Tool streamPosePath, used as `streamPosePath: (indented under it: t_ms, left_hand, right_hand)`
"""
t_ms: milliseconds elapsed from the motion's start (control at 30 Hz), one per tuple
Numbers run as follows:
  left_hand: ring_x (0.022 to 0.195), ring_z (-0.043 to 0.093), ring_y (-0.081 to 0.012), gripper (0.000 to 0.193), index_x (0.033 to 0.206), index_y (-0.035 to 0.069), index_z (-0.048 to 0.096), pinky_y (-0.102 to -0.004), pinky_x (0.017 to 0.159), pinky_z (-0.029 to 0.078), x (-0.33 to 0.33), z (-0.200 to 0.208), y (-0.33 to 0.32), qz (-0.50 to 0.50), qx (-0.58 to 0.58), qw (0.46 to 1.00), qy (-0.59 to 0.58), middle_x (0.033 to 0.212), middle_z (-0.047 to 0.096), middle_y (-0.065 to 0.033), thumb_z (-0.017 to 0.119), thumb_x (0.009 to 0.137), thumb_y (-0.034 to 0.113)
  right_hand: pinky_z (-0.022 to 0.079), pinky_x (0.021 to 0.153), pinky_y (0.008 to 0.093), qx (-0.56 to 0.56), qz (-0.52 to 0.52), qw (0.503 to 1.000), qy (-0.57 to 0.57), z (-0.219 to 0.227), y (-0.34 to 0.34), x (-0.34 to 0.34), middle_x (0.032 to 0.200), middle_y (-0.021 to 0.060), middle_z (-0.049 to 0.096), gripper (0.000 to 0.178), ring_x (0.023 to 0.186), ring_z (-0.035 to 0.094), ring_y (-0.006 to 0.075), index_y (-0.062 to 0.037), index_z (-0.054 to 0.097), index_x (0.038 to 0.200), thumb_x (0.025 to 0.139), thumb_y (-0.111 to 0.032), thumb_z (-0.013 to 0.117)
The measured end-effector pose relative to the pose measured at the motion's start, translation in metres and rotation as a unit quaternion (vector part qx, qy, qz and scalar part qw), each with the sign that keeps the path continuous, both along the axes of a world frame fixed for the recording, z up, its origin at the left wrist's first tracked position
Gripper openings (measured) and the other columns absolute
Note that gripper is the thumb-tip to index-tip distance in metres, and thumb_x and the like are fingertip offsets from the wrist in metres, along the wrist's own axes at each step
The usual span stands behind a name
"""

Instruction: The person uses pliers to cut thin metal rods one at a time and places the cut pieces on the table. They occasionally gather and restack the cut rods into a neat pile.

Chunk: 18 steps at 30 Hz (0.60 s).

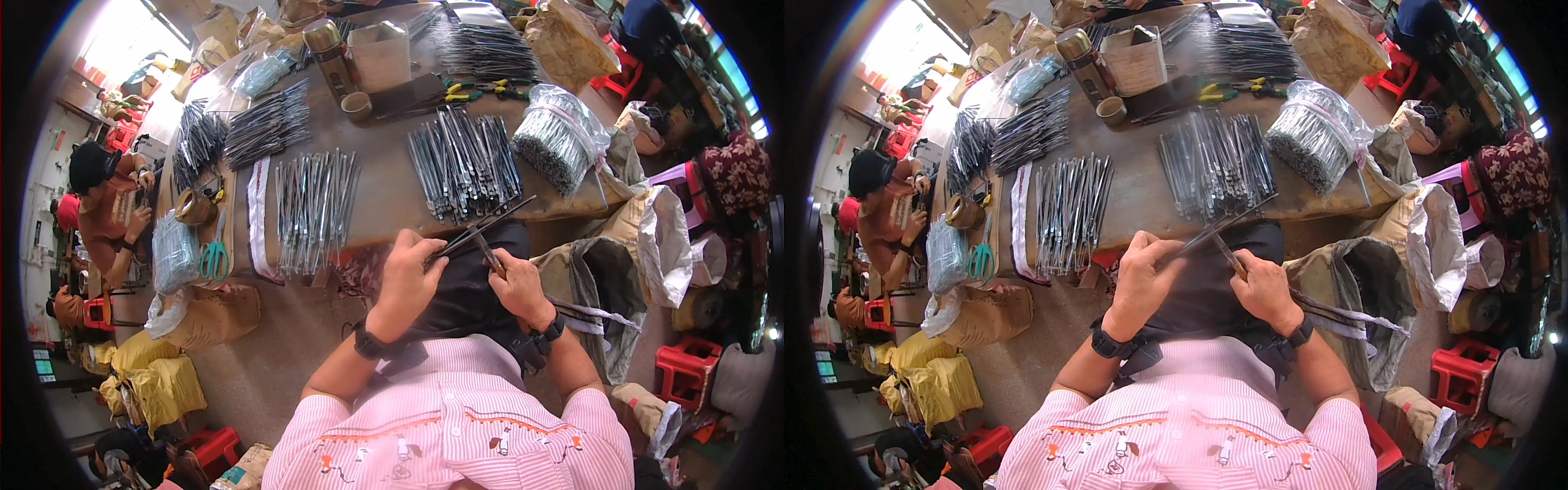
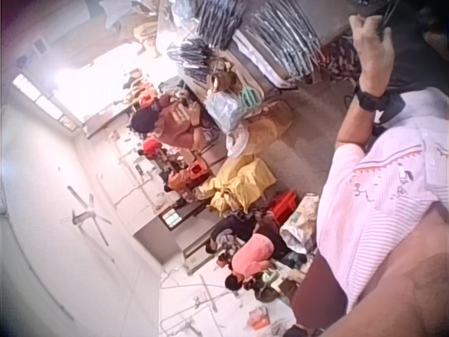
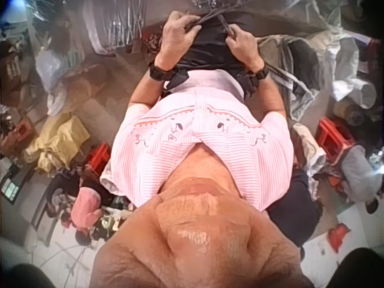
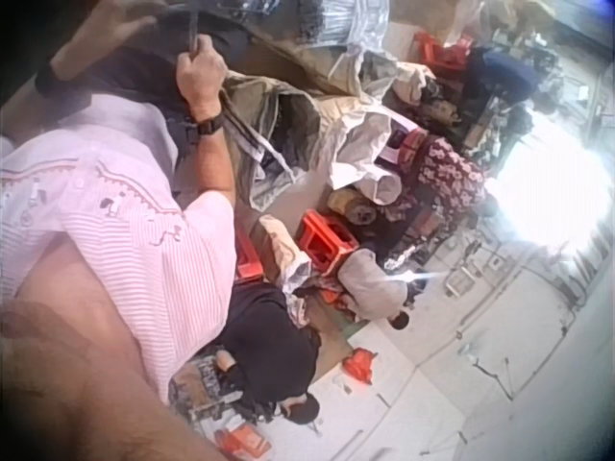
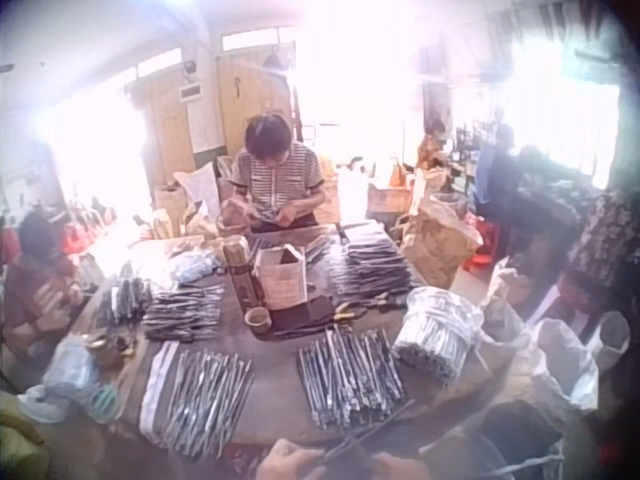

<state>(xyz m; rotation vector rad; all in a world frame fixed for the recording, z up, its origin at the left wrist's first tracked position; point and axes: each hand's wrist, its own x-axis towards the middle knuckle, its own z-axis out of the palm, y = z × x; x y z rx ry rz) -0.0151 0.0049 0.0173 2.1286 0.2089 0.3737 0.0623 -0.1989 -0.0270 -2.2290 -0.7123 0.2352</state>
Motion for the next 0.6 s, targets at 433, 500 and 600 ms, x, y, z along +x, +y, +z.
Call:
streamPosePath:
  t_ms: [433, 500, 600]
  left_hand:
    - [0.069, 0.059, -0.0281, 0.019, 0.099, 0.002, 0.071, -0.035, 0.062, 0.048, -0.007, -0.01, 0.018, 0.081, 0.089, 0.992, -0.045, 0.076, 0.057, -0.0136, 0.071, 0.08, 0.004]
    - [0.066, 0.057, -0.0284, 0.018, 0.098, 0.001, 0.072, -0.0353, 0.06, 0.045, -0.009, -0.015, 0.04, 0.116, 0.105, 0.986, -0.065, 0.077, 0.059, -0.0149, 0.07, 0.081, 0.004]
    - [0.07, 0.059, -0.0304, 0.016, 0.096, 0.0, 0.073, -0.0377, 0.065, 0.046, -0.007, -0.029, 0.089, 0.21, 0.164, 0.963, -0.04, 0.078, 0.06, -0.0166, 0.069, 0.082, 0.009]
  right_hand:
    - [0.048, 0.073, 0.0487, -0.03, 0.036, 0.995, 0.092, 0.005, 0.007, 0.002, 0.082, 0.0194, 0.066, 0.036, 0.082, 0.062, 0.0415, -0.008, 0.057, 0.115, 0.081, -0.016, 0.053]
    - [0.049, 0.074, 0.0481, -0.004, 0.041, 0.991, 0.128, 0.006, 0.002, 0.004, 0.083, 0.0185, 0.067, 0.037, 0.081, 0.062, 0.0414, -0.0075, 0.057, 0.116, 0.081, -0.016, 0.052]
    - [0.051, 0.071, 0.0414, 0.033, 0.03, 0.985, 0.169, 0.002, -0.002, 0.005, 0.082, 0.0146, 0.069, 0.04, 0.076, 0.065, 0.0351, -0.005, 0.057, 0.118, 0.08, -0.014, 0.05]
